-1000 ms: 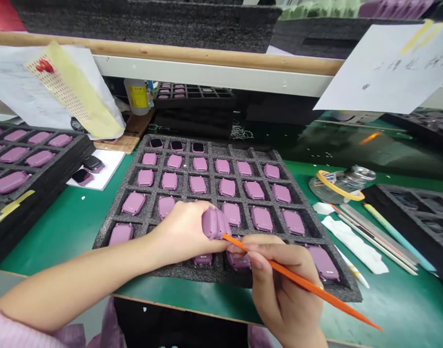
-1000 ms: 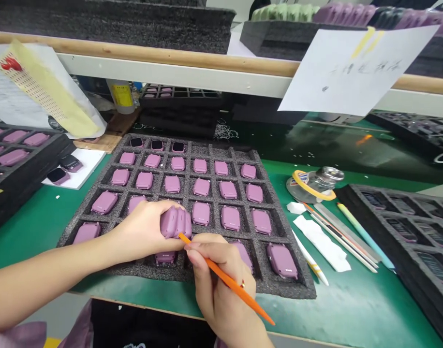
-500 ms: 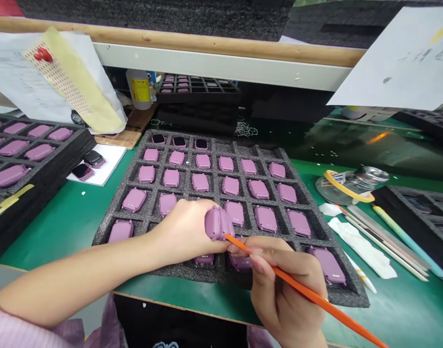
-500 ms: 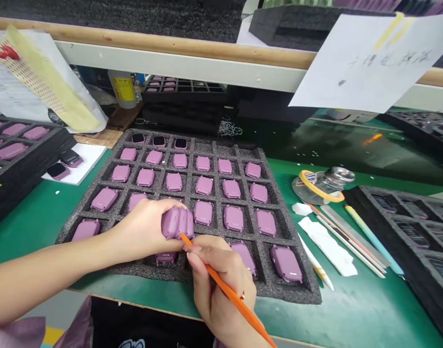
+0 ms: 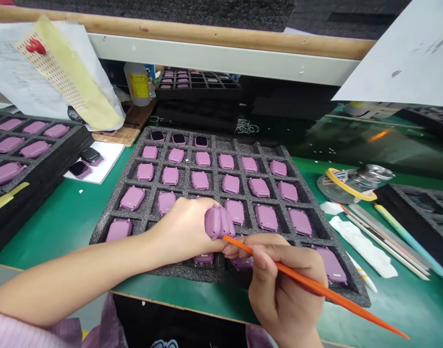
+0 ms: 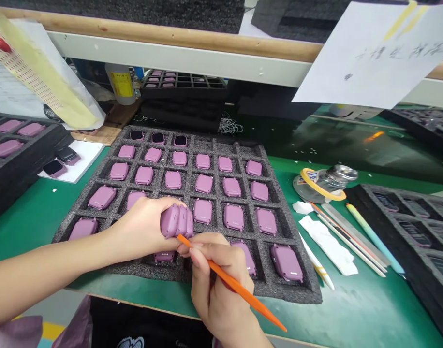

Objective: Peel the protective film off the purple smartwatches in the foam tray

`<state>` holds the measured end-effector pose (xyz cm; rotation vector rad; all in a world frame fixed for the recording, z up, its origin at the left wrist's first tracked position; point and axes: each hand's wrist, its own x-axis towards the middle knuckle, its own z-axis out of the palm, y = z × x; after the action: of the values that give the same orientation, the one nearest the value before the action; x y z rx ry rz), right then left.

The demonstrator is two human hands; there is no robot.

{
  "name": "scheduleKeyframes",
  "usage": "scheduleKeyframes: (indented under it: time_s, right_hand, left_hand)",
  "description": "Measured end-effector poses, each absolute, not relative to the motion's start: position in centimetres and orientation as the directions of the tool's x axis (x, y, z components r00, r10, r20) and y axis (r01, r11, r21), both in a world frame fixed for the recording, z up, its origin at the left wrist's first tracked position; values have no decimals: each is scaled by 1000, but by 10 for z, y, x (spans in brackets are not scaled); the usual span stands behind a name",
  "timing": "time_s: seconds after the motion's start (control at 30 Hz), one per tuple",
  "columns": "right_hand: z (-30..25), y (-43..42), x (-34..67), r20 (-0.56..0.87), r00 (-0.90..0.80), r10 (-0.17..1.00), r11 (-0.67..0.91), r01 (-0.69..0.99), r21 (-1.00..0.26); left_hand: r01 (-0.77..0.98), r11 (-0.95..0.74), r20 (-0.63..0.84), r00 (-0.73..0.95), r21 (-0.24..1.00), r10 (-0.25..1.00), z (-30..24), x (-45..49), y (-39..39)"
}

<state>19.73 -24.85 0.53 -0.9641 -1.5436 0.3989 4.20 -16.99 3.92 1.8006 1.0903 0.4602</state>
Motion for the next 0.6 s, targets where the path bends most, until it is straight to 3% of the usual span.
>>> scheduleKeyframes:
  time_s: [0.37,0.6]
  right_hand:
    - [11,-249,199,661,-2,751,588,458,-667]
    - [3,-249,202,633,-4,774,597,336,-729]
  left_hand:
    - [483,-175,-127,529,858,839,36,41,-170]
    - [482,-156,-143,527,862,838,37,42,-170]
